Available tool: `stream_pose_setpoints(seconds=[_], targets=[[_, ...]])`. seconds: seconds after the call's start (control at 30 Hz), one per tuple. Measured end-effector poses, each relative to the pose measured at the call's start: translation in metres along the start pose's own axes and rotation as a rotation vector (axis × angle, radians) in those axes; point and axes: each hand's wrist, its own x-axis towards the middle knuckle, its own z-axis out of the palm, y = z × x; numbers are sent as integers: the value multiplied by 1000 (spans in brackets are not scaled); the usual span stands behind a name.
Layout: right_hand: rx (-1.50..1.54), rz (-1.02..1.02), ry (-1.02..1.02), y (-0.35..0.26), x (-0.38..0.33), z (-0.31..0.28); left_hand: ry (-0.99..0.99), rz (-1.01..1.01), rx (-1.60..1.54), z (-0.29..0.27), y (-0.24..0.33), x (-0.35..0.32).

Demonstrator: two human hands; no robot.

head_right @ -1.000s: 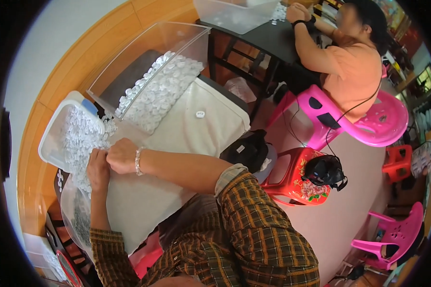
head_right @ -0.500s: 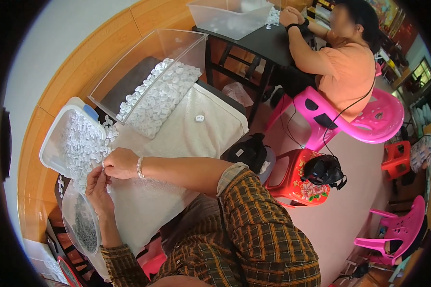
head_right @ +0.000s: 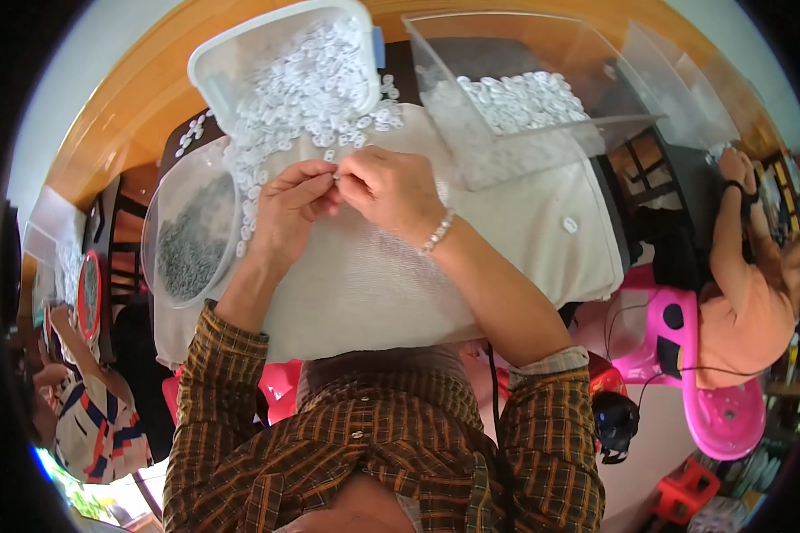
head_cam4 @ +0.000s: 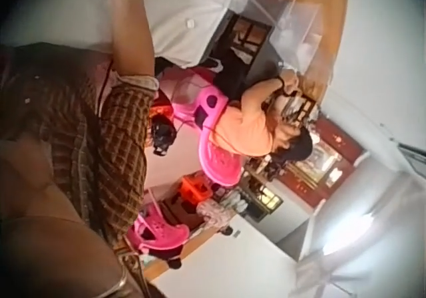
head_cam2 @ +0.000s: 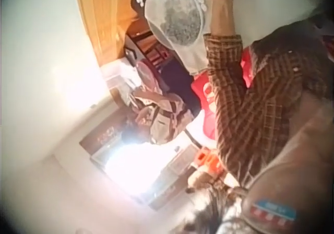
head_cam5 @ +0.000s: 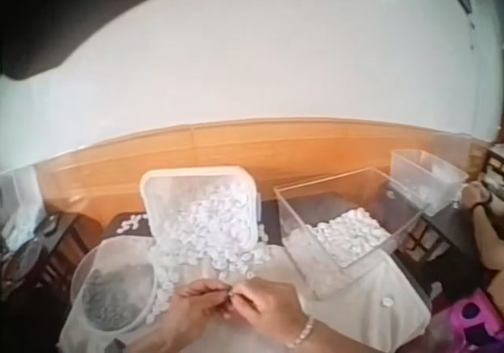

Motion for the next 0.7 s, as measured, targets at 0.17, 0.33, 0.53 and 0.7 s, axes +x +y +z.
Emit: stream_pose_setpoints(seconds=[0.17,0.33,0.53,0.7], targets=[[-125,-80,-26,-2,2,-5,-56,-8,-85,-3,-2,1],[130,136,-71,-6,0,-1,-60,39,-46,-10,-4,3],[74,93,-82,-6,0,-4,-62,103,26,-5,-1,2],[-19,-1,-19,11,-6,0,-18,194,272,-2,-6,1]])
